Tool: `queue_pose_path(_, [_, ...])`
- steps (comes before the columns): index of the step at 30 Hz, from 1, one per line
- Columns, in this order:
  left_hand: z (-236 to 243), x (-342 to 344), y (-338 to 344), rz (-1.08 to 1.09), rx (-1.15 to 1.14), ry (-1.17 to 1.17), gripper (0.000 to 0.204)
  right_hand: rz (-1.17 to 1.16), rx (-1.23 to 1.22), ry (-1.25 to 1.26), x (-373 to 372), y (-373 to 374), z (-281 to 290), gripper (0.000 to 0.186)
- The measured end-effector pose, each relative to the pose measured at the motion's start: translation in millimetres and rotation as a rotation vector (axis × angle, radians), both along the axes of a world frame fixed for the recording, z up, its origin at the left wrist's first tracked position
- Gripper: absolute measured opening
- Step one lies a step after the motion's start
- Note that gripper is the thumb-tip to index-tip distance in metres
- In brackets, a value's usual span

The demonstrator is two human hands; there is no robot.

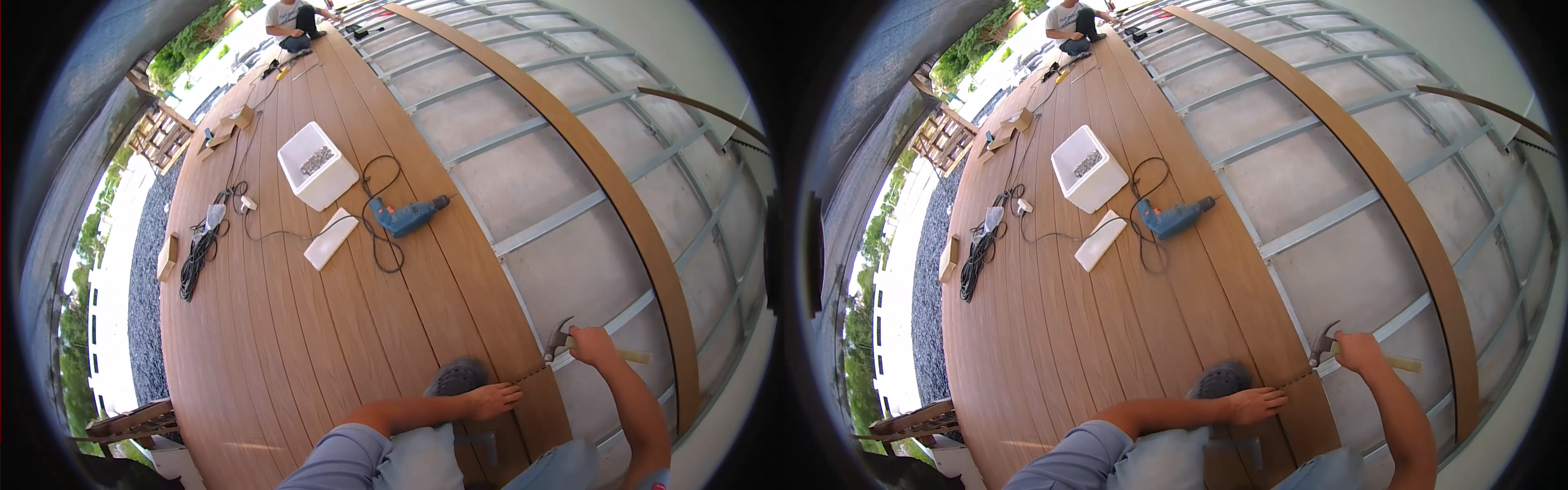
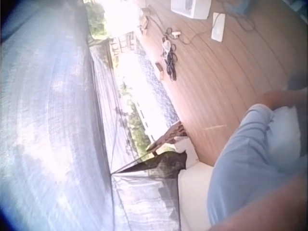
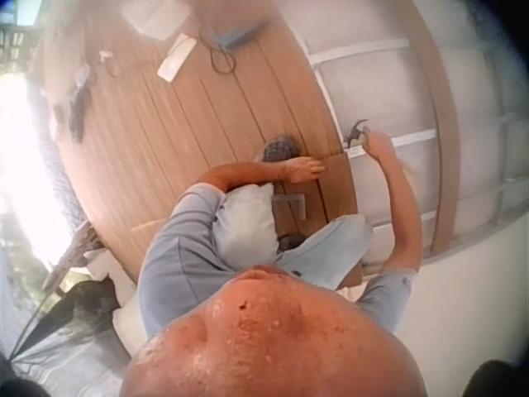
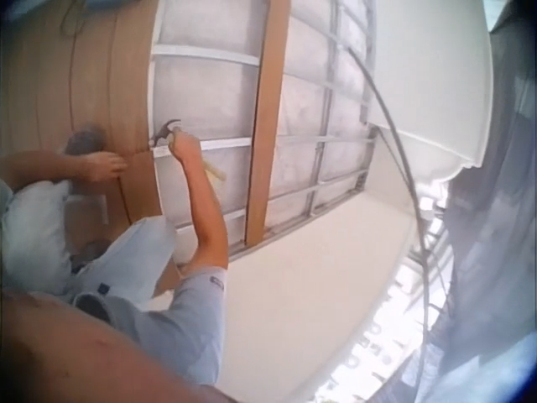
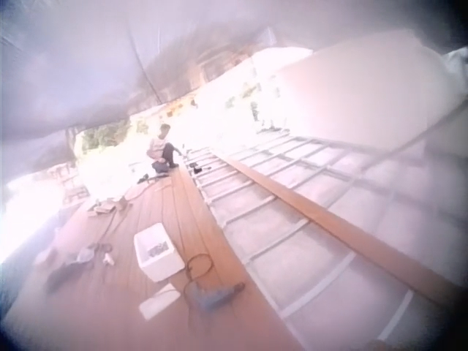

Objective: The person marks a decking board with a pencil, aligns it onto a metal frame structure, and hammers metal clips into the grooves of the board to secure it.

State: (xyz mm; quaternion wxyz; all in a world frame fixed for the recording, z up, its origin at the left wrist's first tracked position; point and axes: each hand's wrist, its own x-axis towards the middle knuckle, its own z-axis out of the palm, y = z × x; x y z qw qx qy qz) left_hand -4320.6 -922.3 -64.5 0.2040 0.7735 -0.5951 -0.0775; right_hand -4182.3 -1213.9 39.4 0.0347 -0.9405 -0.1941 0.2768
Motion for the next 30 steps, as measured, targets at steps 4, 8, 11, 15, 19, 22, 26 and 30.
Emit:
queue_pose_path(4, [11, -3, -8, -0.054, 0.119, 0.064, 0.045, 0.108, -0.050, 0.015, 25, 25, 2, 0.028])
queue_pose_path(8, [5, -11, -28, -0.150, 0.186, 0.097, 0.048, 0.170, -0.051, 0.008, 32, 50, -8, 0.025])
queue_pose_path(11, [3, -8, -52, -0.236, 0.152, 0.088, 0.049, 0.181, -0.048, 0.021, 27, 53, -18, 0.025])
queue_pose_path(15, [-30, -10, -105, -0.131, -0.087, -0.070, 0.049, 0.158, -0.082, 0.078, 37, 70, -6, 0.026])
queue_pose_path(19, [-33, 23, -128, -0.084, 0.042, -0.099, 0.046, 0.214, -0.010, 0.037, 65, 96, -7, 0.027])
queue_pose_path(22, [-23, 41, -144, -0.042, 0.292, 0.049, 0.057, 0.264, -0.055, 0.030, 75, 98, -19, 0.027])
queue_pose_path(26, [-31, 25, -165, -0.001, 0.288, 0.180, 0.049, 0.286, -0.153, 0.089, 71, 102, -24, 0.025])
queue_pose_path(30, [-31, 4, -164, 0.118, 0.250, 0.130, 0.035, 0.430, -0.132, 0.130, 57, 105, -36, 0.027])
